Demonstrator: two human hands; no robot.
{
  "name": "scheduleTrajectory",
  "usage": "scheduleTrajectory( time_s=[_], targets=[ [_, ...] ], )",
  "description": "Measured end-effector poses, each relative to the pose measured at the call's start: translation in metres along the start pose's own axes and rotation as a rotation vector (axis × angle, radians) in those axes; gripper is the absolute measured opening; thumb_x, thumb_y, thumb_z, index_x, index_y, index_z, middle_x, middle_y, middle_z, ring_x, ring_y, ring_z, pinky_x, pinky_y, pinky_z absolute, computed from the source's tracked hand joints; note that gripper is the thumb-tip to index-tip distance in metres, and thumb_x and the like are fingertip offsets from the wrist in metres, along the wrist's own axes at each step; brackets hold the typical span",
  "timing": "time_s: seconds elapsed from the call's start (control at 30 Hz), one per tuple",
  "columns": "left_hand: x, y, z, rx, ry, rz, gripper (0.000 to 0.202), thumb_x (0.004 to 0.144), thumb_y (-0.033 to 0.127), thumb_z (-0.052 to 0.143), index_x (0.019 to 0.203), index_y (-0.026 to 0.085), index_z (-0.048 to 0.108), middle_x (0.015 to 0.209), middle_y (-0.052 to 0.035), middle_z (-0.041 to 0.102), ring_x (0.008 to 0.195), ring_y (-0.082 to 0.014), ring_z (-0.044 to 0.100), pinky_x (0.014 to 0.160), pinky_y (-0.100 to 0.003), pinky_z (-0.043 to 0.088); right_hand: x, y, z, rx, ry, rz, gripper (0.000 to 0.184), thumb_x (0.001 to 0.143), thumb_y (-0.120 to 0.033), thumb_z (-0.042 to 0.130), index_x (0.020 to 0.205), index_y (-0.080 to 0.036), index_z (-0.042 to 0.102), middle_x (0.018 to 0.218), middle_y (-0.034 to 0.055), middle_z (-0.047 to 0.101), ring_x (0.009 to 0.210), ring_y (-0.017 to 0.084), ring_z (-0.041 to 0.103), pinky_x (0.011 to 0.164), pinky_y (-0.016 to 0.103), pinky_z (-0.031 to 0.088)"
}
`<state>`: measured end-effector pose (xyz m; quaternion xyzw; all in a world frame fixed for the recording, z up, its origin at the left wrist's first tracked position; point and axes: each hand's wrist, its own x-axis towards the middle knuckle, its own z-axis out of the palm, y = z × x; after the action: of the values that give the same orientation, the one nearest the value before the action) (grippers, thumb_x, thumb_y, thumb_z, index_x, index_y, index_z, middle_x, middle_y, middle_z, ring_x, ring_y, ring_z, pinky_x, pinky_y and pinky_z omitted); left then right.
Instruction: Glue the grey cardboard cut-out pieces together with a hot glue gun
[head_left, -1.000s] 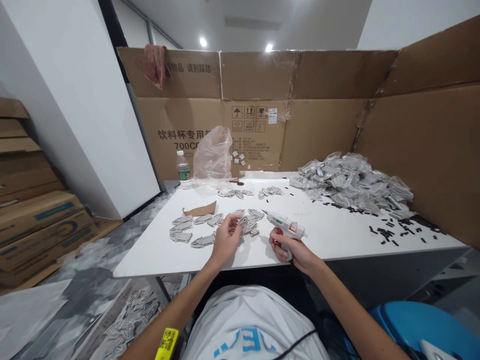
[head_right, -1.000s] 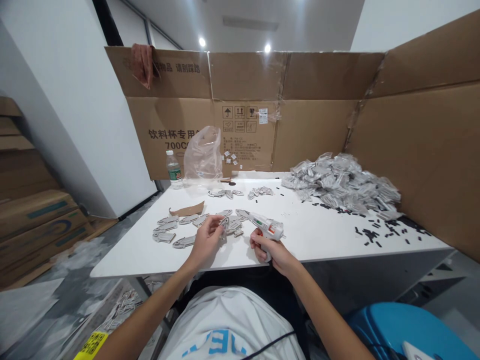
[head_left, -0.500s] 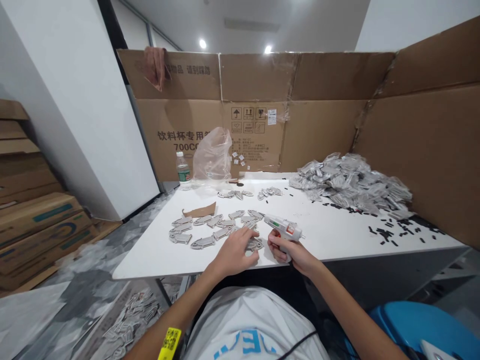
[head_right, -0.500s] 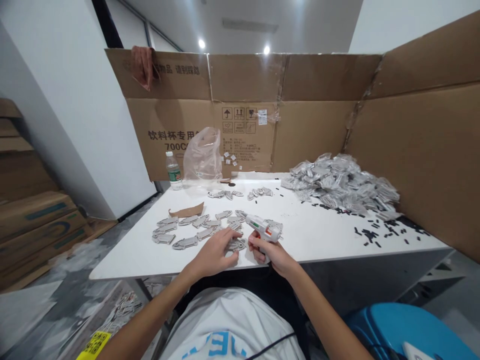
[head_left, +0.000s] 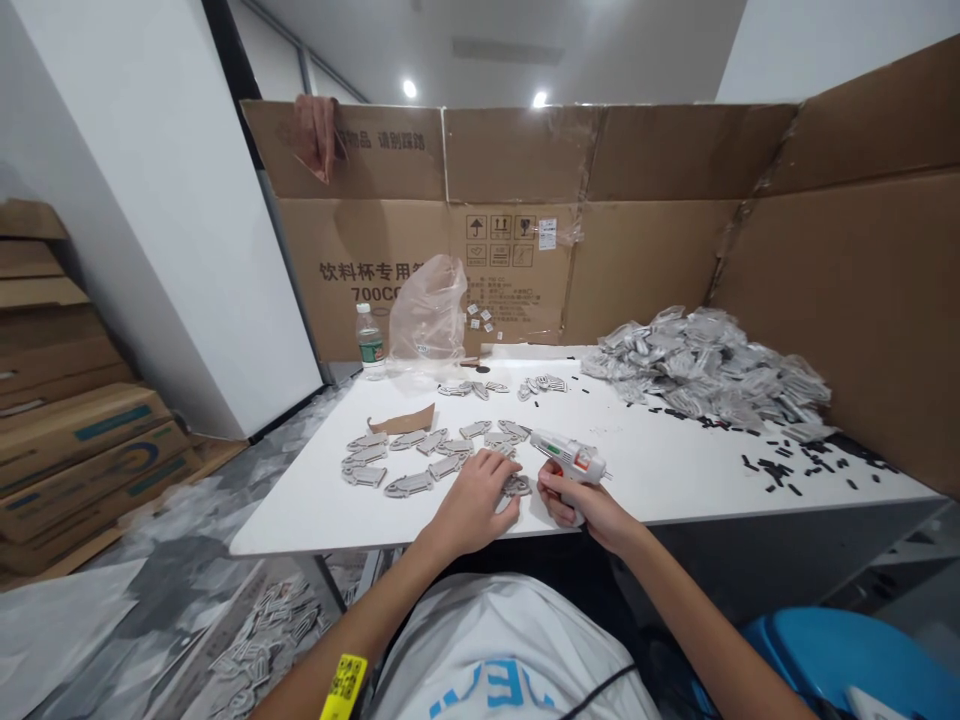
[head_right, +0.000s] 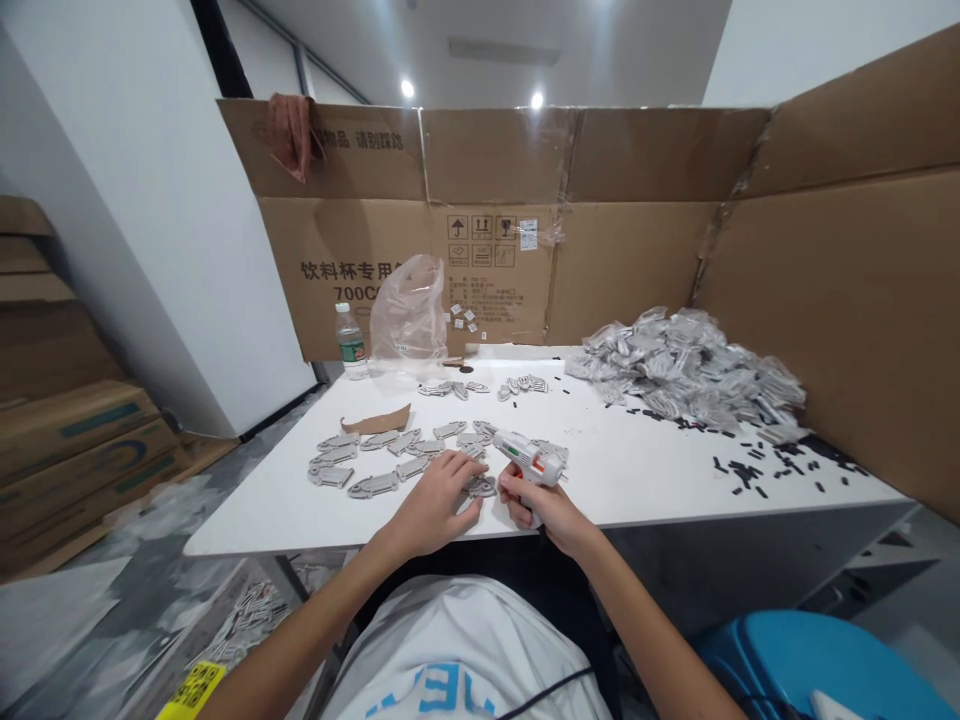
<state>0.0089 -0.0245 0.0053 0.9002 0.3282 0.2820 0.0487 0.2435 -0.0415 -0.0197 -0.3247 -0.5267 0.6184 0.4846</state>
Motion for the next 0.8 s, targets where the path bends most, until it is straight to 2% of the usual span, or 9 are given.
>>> scheduleTrajectory(
  time_s=[0.37,0.63,0.8],
  targets=[
    [0.0005,0.0016,0.0019,0.076,0.004,-0.051,0.027,0.099,0.025,0.067,0.126,0.022,0.065,0.122,-0.0104,0.068,0.122,-0.0325,0.058,0.107,-0.050,0.046,-0.0003,0.0019,0.0007,-0.015,0.000,-0.003,0.037,0.096,-0.053,0.082,0.090,-0.021,0.063,0.069,-0.0038,0.056,0.049,0.008,0.036,0.052,0.026,0.029],
    [-0.0010,-0.0015,0.0068,0.125,0.087,-0.100,0.017,0.097,0.026,0.069,0.113,0.022,0.066,0.114,-0.0100,0.069,0.115,-0.0329,0.059,0.101,-0.050,0.048,-0.0002,0.0035,0.0019,-0.032,0.008,0.004,0.040,0.095,-0.055,0.082,0.091,-0.021,0.062,0.072,-0.0027,0.060,0.049,0.008,0.038,0.052,0.027,0.028],
    [-0.0025,-0.0033,0.0098,0.140,0.143,-0.181,0.012,0.098,0.027,0.069,0.108,0.021,0.067,0.110,-0.0103,0.068,0.111,-0.0326,0.060,0.097,-0.049,0.050,0.0014,0.0070,0.0004,-0.043,0.004,0.004,0.041,0.095,-0.057,0.082,0.091,-0.022,0.062,0.070,-0.0036,0.058,0.049,0.009,0.037,0.052,0.027,0.028]
  ],
)
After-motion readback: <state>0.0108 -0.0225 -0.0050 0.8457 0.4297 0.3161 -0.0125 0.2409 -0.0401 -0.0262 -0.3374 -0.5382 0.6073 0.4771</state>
